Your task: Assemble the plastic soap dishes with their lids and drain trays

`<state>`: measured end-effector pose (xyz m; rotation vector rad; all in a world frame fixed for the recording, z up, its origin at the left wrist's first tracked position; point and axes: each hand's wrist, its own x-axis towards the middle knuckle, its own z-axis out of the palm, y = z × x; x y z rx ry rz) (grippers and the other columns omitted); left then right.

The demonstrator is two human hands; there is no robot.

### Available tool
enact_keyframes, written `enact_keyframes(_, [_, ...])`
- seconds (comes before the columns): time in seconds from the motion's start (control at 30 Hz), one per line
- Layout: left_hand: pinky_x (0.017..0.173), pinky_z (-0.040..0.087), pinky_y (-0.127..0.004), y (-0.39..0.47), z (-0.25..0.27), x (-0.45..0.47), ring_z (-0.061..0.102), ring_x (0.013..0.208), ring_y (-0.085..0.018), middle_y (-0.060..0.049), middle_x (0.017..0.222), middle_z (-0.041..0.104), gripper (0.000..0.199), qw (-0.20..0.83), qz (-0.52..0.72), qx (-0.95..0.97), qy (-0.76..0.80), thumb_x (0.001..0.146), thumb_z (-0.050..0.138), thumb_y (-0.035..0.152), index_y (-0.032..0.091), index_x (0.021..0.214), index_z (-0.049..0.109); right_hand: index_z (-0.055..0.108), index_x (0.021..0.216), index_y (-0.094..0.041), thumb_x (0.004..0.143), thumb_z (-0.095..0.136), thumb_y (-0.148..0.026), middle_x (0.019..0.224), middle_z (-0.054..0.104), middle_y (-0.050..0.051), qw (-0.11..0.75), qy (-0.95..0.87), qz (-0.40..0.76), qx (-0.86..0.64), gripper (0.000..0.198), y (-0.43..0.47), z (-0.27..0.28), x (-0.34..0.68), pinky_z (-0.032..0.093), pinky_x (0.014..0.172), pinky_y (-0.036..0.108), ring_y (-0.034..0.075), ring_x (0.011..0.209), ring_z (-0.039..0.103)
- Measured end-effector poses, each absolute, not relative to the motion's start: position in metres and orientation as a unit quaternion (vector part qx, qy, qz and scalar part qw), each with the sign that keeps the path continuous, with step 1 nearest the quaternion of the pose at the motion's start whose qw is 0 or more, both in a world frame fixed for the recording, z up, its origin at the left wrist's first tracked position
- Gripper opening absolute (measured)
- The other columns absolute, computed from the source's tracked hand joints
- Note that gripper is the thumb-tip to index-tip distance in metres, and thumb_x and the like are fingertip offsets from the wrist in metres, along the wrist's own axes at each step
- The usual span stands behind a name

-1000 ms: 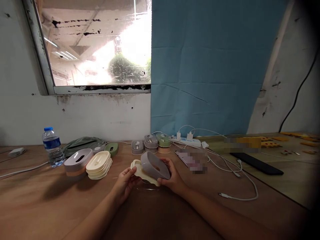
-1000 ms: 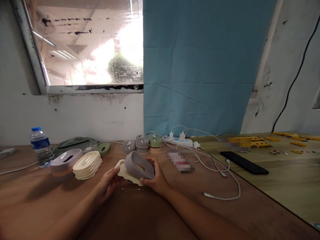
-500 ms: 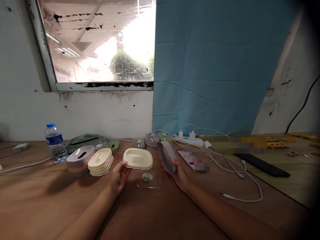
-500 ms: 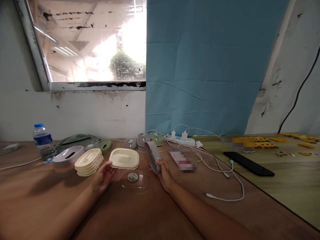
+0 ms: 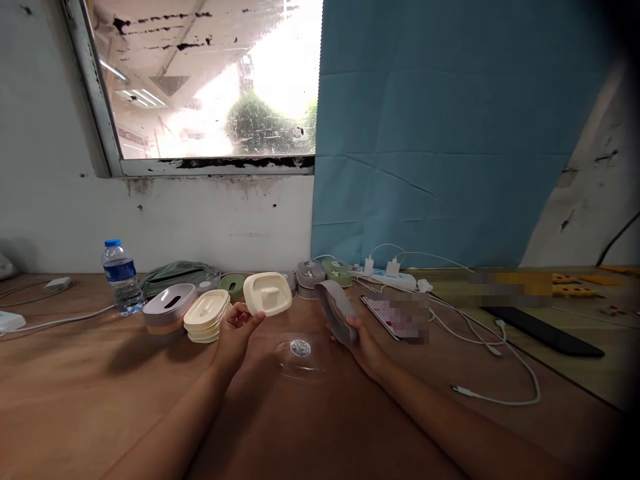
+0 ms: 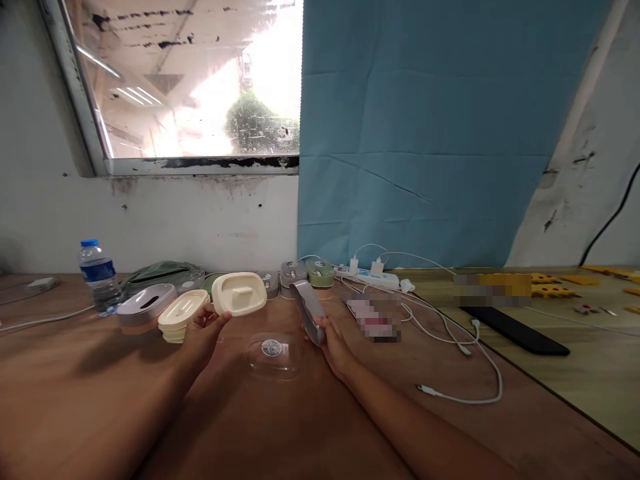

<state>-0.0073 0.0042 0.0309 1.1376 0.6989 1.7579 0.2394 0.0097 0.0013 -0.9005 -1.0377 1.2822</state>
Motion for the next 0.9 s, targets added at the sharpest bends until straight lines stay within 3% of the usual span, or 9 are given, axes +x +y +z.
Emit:
enact_keyframes(0.2, [0.064,0.044,-0.021,0.007,0.047,-0.024,0.056,0.064,-0.01,0.004,0.067,0.058,0.025,0.227,0.84,0.383,0.31,0.058,0.071,0.021,0.017,0.07,0.05,0.052,0.091,-0.023,0.071,0.05,-0.041,0.092,0.062,0.003,0.592,-0.45,0.535,-0.401,0.026,0.011,-0.003,0.239,0.05,0.072,0.038,0.025,0.093,0.057])
enact_keyframes(0.33, [0.074,0.045,-0.024,0.012,0.046,-0.035,0.059,0.079,-0.013,0.001,0.08,0.059,0.024,0.131,0.886,0.312,0.318,0.061,0.068,0.023,0.018,0.073,0.049,0.047,0.096,-0.025,0.068,0.055,-0.038,0.091,0.06,0.002,0.593,-0.457,0.516,-0.417,0.032,0.012,-0.006,0.238,0.049,0.068,0.035,0.025,0.09,0.057])
enact_keyframes(0.5, [0.077,0.045,-0.024,0.022,0.033,-0.044,0.057,0.086,-0.013,-0.001,0.088,0.055,0.027,0.143,0.876,0.266,0.376,0.061,0.068,0.025,0.018,0.077,0.047,0.041,0.099,-0.025,0.063,0.061,-0.038,0.093,0.058,0.003,0.586,-0.474,0.501,-0.425,0.043,0.011,-0.005,0.237,0.049,0.067,0.035,0.025,0.087,0.057])
enact_keyframes(0.9, [0.062,0.045,-0.02,0.035,0.016,-0.066,0.052,0.071,-0.008,0.004,0.081,0.044,0.036,0.174,0.866,0.217,0.415,0.061,0.066,0.022,0.021,0.084,0.038,0.041,0.096,-0.026,0.062,0.061,-0.039,0.093,0.057,0.004,0.576,-0.495,0.485,-0.434,0.042,0.009,-0.003,0.236,0.048,0.069,0.036,0.024,0.087,0.057])
